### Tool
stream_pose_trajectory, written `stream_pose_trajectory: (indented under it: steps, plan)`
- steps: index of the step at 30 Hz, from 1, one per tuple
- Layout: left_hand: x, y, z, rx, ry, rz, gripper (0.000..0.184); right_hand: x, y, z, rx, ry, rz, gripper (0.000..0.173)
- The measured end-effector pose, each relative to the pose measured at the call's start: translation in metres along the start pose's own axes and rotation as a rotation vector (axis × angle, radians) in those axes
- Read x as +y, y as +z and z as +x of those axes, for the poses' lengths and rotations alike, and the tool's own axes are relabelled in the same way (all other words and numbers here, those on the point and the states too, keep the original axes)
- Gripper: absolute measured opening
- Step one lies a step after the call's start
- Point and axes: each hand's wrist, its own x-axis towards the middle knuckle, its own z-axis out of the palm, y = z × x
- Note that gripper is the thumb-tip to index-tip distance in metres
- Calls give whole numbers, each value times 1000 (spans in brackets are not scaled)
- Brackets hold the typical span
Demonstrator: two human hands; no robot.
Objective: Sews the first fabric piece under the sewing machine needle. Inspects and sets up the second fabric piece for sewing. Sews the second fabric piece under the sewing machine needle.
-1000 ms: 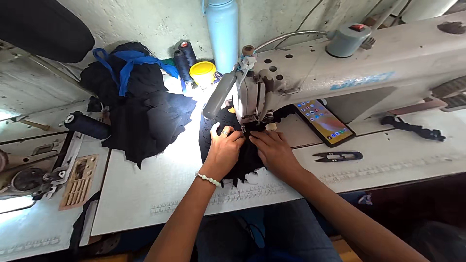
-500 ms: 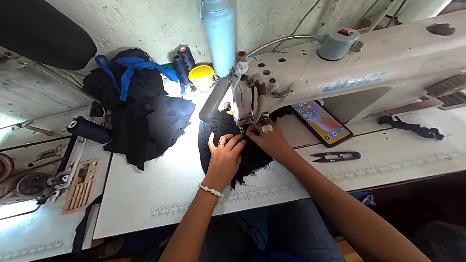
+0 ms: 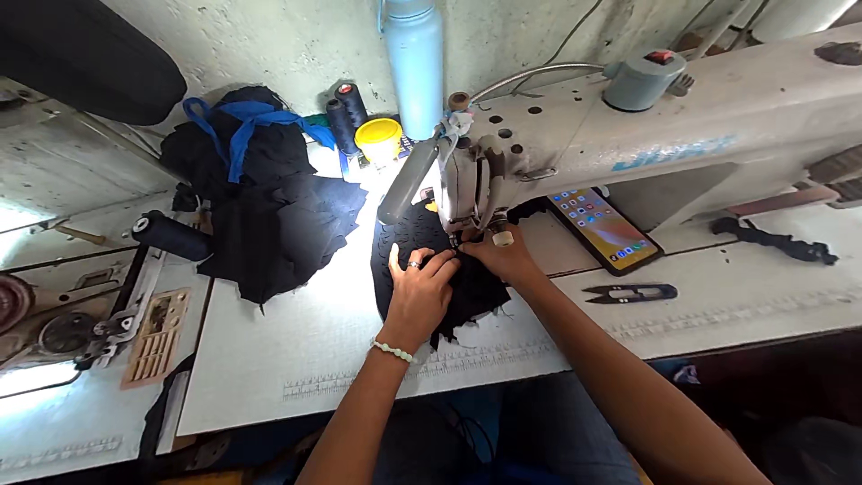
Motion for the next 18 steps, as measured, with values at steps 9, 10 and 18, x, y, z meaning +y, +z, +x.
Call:
stream_pose_trajectory:
  steps: [9,10,18]
  plan:
    - [0,0,0,-21,-21,14,31,1,0,3,2,10,-13,30]
    - [0,0,1,-22,-21,15,31,0,-1,3,0,15,-16,30]
    - [-2,-1,1,-32,-83,-37,31,1,-2,-2,16,-70,-69,22]
